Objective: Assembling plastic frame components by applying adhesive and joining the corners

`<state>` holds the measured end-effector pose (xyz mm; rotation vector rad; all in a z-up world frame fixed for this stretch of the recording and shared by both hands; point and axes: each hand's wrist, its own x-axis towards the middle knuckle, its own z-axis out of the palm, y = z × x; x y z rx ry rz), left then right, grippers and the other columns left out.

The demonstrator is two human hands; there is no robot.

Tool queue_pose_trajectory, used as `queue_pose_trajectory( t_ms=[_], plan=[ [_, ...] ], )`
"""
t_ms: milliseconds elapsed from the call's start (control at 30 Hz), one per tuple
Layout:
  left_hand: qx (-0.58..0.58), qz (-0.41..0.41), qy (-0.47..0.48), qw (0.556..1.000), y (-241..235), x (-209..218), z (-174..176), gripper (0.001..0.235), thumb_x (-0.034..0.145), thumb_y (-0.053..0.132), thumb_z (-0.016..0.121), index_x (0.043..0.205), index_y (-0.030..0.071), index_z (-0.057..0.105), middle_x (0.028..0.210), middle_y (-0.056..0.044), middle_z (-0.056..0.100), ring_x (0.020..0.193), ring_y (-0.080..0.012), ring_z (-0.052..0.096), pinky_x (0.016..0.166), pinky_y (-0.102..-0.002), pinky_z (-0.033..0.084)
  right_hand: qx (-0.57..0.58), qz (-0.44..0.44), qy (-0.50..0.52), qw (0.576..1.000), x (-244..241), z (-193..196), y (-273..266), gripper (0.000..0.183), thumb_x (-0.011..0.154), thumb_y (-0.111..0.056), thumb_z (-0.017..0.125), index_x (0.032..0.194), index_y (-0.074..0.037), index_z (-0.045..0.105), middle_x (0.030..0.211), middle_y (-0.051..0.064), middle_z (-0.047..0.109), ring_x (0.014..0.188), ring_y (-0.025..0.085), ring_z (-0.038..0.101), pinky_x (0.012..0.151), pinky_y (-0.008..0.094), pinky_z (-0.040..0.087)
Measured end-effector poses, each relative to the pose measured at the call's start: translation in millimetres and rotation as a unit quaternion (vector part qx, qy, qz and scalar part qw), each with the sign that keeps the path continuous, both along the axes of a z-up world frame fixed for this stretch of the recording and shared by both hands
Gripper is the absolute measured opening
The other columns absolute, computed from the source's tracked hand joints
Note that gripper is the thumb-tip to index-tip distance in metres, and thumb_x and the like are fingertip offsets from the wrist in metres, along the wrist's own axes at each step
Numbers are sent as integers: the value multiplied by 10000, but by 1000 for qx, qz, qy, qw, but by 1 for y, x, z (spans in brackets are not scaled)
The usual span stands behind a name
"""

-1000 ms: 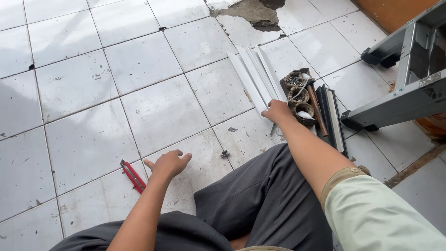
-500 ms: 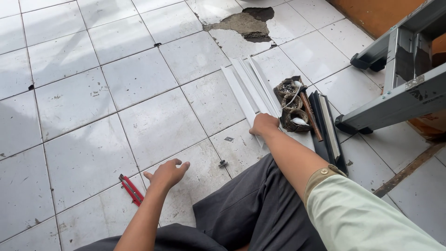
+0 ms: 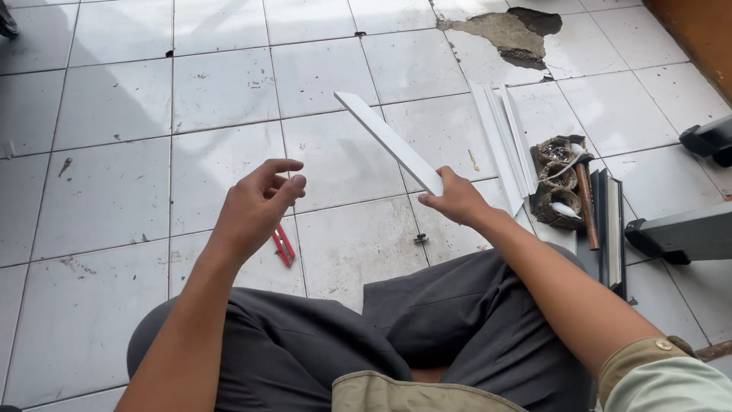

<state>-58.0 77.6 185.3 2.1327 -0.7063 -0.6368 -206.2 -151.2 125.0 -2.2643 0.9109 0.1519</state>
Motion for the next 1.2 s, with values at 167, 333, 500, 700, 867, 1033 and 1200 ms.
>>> queue_pose_trajectory(
  t_ms=[167,333,500,700,867,1033,1200],
  plan=[
    [46,118,-135,983,25,42,-48,352,860,223,549,1161,48,498,750,-101,607,708,-248,608,621,-383,477,-46,151,27,987,49,-37,65,490,808,-244,533,1171,59,405,1035,296,567,984,429,563,813,496,458],
    [-49,162,-71,983,16,39,-41,367,871,350,465,1098,67,519,733,-94,585,727,-240,611,631,-356,491,-151,195,16,969,112,-116,116,472,833,-344,536,1203,-66,445,1015,132,553,955,267,546,789,417,449],
    [1,120,-63,991,22,52,-68,370,832,333,509,1084,62,534,732,-96,616,718,-266,636,617,-380,505,-194,188,44,962,129,-148,125,506,820,-373,551,1234,-107,432,1044,84,478,982,246,468,780,412,424],
    [16,70,-45,996,5,55,-73,406,821,352,485,1100,59,506,738,-119,633,726,-290,644,643,-412,495,-200,190,55,960,111,-130,112,506,833,-414,536,1236,-118,459,1150,114,444,1065,280,451,819,453,409],
    [97,-59,-57,992,0,29,-51,446,837,325,477,1182,42,451,890,-215,625,876,-372,617,722,-480,479,-208,171,79,960,84,-101,35,439,884,-417,462,1190,-108,525,1200,128,482,1116,298,470,846,492,405],
    [254,-170,-63,950,-9,14,-41,481,848,344,458,1243,71,430,1060,-239,592,1048,-403,539,872,-533,411,-243,-6,165,956,32,-110,-120,464,857,-420,472,1192,-108,549,1234,161,485,1122,363,466,775,542,422],
    [310,-198,-47,929,-25,1,-39,477,844,402,449,1232,124,448,1068,-203,602,1044,-360,556,845,-475,443,-259,-149,143,944,-45,-108,-195,502,838,-385,487,1226,-68,511,1218,194,470,1130,388,397,786,568,377]
  ],
)
